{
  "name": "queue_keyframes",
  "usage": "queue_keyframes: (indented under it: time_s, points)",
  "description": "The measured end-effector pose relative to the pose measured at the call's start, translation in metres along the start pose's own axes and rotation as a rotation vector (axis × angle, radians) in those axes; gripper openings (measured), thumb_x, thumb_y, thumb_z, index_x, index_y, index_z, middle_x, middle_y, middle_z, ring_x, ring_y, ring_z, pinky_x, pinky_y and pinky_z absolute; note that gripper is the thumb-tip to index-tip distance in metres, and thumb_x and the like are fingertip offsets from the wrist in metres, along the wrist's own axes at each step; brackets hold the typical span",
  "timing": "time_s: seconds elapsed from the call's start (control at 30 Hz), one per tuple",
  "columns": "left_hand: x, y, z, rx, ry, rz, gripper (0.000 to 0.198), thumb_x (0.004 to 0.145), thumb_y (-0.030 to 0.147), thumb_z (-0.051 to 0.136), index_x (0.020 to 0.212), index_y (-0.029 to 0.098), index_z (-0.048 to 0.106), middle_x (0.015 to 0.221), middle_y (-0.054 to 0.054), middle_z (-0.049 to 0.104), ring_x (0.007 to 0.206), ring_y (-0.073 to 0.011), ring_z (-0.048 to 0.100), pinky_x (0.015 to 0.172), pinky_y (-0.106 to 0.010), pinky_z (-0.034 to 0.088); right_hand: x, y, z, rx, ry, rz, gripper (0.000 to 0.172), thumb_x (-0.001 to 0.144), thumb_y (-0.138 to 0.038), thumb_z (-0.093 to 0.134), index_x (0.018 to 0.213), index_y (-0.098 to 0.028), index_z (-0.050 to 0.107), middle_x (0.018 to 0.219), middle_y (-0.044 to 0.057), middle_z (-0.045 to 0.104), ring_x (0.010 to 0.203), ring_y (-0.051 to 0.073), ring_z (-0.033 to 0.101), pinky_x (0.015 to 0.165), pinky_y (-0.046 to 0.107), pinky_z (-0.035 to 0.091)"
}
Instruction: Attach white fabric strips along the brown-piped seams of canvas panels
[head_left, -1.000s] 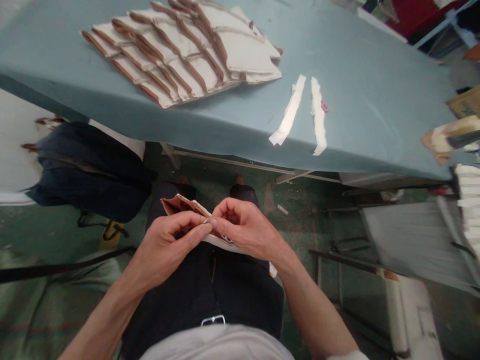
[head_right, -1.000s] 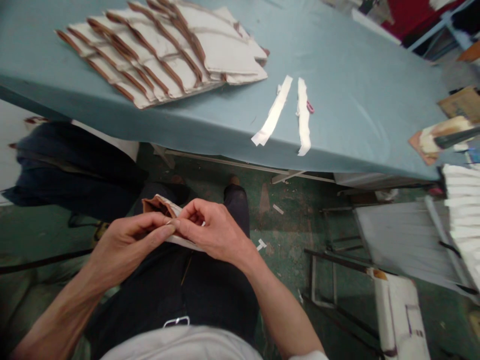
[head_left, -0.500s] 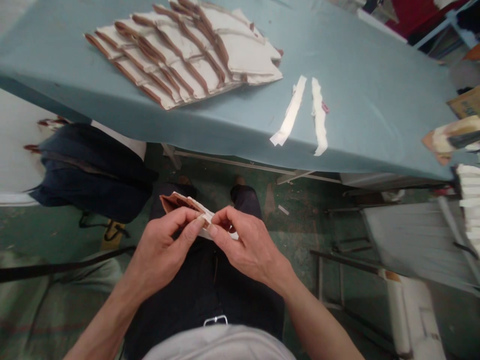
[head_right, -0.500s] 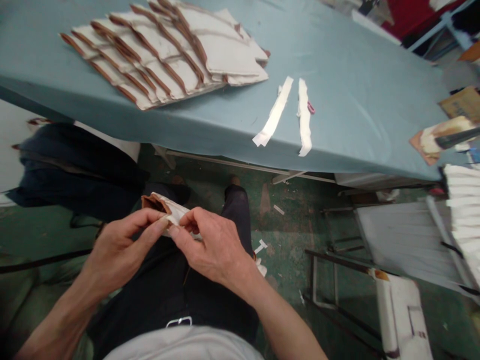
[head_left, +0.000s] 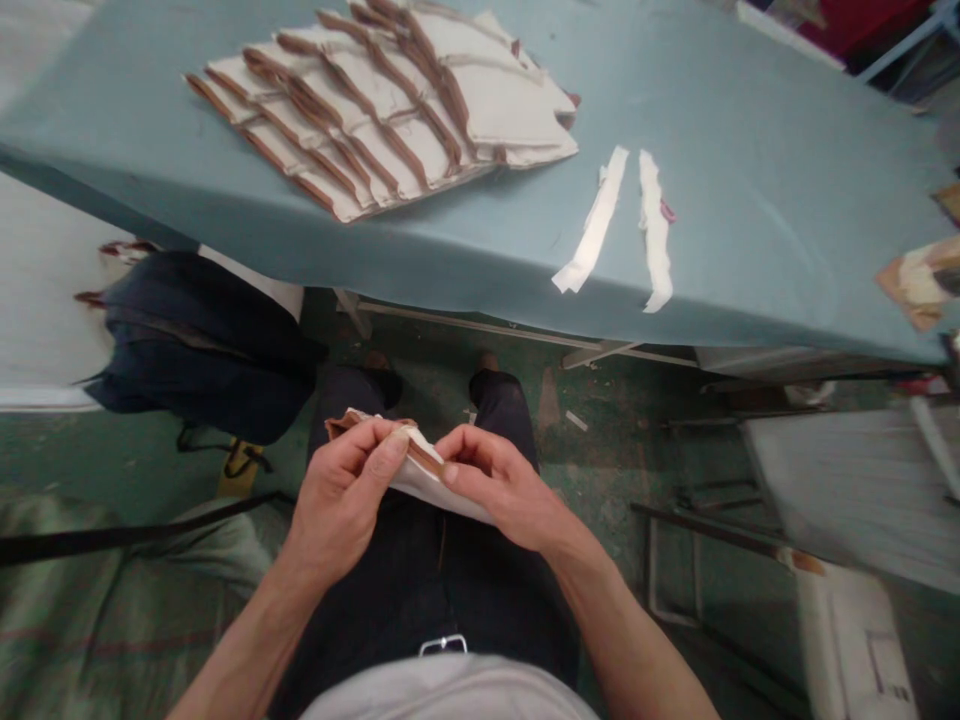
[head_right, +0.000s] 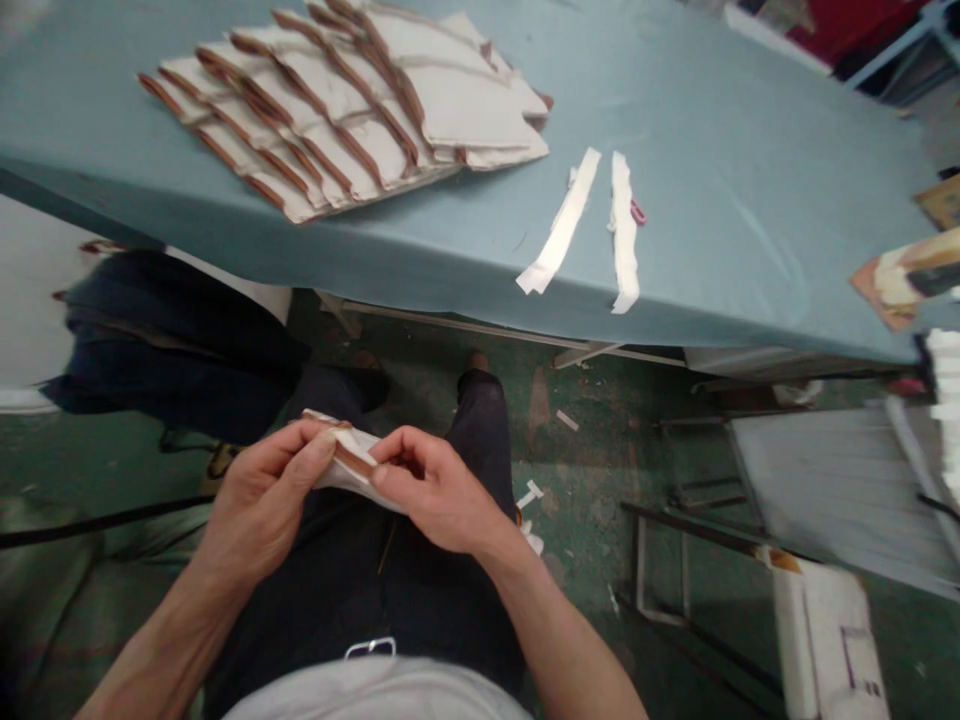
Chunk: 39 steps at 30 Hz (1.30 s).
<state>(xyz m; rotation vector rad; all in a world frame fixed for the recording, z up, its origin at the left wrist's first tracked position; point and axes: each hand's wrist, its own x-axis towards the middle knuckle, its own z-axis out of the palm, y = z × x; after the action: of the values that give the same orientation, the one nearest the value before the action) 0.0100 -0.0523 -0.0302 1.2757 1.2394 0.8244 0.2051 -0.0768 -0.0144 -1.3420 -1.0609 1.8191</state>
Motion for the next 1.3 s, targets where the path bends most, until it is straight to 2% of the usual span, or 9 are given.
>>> queue_keyframes:
  time_s: [0.07,0.27,0.43,0.6,0.7,0.87,1.03,1.17,1.3]
  points:
    - [0.002,0.003,0.003,-0.058,-0.033,0.013,0.035,0.100,0.046,0.067,0.081,0.019,0.076,0.083,-0.003,0.076,0.070,-0.0158,0.064,0.066,-0.024,0.051,-0.006,-0.002,-0.003,0.037,-0.005,0.025,0.027,0.083,-0.045,0.067,0.092,-0.020,0.061,0.081,-0.003,0.056,0.071,0.013,0.048,0.068,0.028,0.038]
    - [0.010,0.019,0.009,0.060,-0.043,0.076,0.031,0.098,0.043,0.069,0.080,0.019,0.076,0.069,0.000,0.074,0.058,-0.0146,0.065,0.057,-0.023,0.051,-0.015,0.000,-0.005,-0.237,0.212,0.011,0.017,0.087,-0.035,0.059,0.092,-0.020,0.066,0.083,-0.001,0.063,0.076,0.016,0.058,0.073,0.031,0.044]
    - [0.015,0.026,0.009,0.159,0.024,0.103,0.029,0.097,0.043,0.068,0.082,0.020,0.078,0.068,0.001,0.076,0.055,-0.0141,0.065,0.053,-0.022,0.050,-0.011,-0.009,-0.010,-0.242,0.186,-0.105,0.018,0.082,-0.027,0.061,0.097,-0.019,0.068,0.087,-0.002,0.065,0.080,0.015,0.059,0.077,0.030,0.047]
    - [0.015,0.030,0.011,0.210,0.037,0.137,0.026,0.096,0.041,0.069,0.083,0.021,0.080,0.075,0.000,0.080,0.061,-0.0153,0.068,0.059,-0.023,0.053,-0.003,-0.016,-0.014,-0.275,0.192,-0.048,0.037,0.099,-0.056,0.063,0.090,-0.020,0.066,0.078,-0.004,0.060,0.071,0.013,0.052,0.067,0.028,0.039]
    - [0.014,0.028,0.013,0.194,0.022,0.124,0.024,0.097,0.041,0.070,0.087,0.022,0.080,0.077,0.000,0.080,0.064,-0.0166,0.070,0.062,-0.025,0.054,0.004,-0.017,-0.013,-0.344,0.167,-0.035,0.035,0.097,-0.053,0.070,0.085,-0.021,0.062,0.072,-0.006,0.057,0.066,0.011,0.048,0.063,0.027,0.035]
    - [0.014,0.011,0.015,-0.004,0.015,0.008,0.028,0.096,0.046,0.074,0.087,0.020,0.079,0.080,-0.002,0.078,0.067,-0.0167,0.068,0.064,-0.025,0.054,0.013,-0.016,-0.007,-0.440,0.167,-0.096,0.024,0.093,-0.035,0.067,0.078,-0.022,0.053,0.067,-0.007,0.051,0.062,0.010,0.043,0.062,0.027,0.031]
    - [0.014,-0.003,0.017,-0.239,-0.002,-0.096,0.032,0.099,0.049,0.073,0.086,0.019,0.077,0.085,-0.002,0.073,0.075,-0.0152,0.061,0.069,-0.023,0.050,0.015,-0.008,-0.008,-0.138,0.014,-0.065,0.028,0.088,-0.042,0.069,0.083,-0.024,0.048,0.069,-0.009,0.046,0.060,0.010,0.041,0.056,0.025,0.032]
    - [0.015,0.005,0.017,-0.075,0.008,0.016,0.029,0.101,0.043,0.067,0.083,0.020,0.073,0.083,-0.001,0.071,0.074,-0.0153,0.060,0.068,-0.024,0.049,0.012,-0.006,-0.007,-0.295,0.120,-0.036,0.022,0.087,-0.037,0.068,0.082,-0.024,0.050,0.066,-0.009,0.049,0.058,0.010,0.043,0.057,0.025,0.032]
    - [0.018,0.016,0.012,0.144,0.016,0.107,0.021,0.095,0.038,0.068,0.084,0.021,0.074,0.083,-0.001,0.075,0.071,-0.0168,0.064,0.065,-0.026,0.049,0.010,-0.005,-0.003,-0.468,0.180,-0.119,0.027,0.087,-0.033,0.065,0.072,-0.024,0.044,0.060,-0.009,0.047,0.056,0.010,0.041,0.058,0.026,0.029]
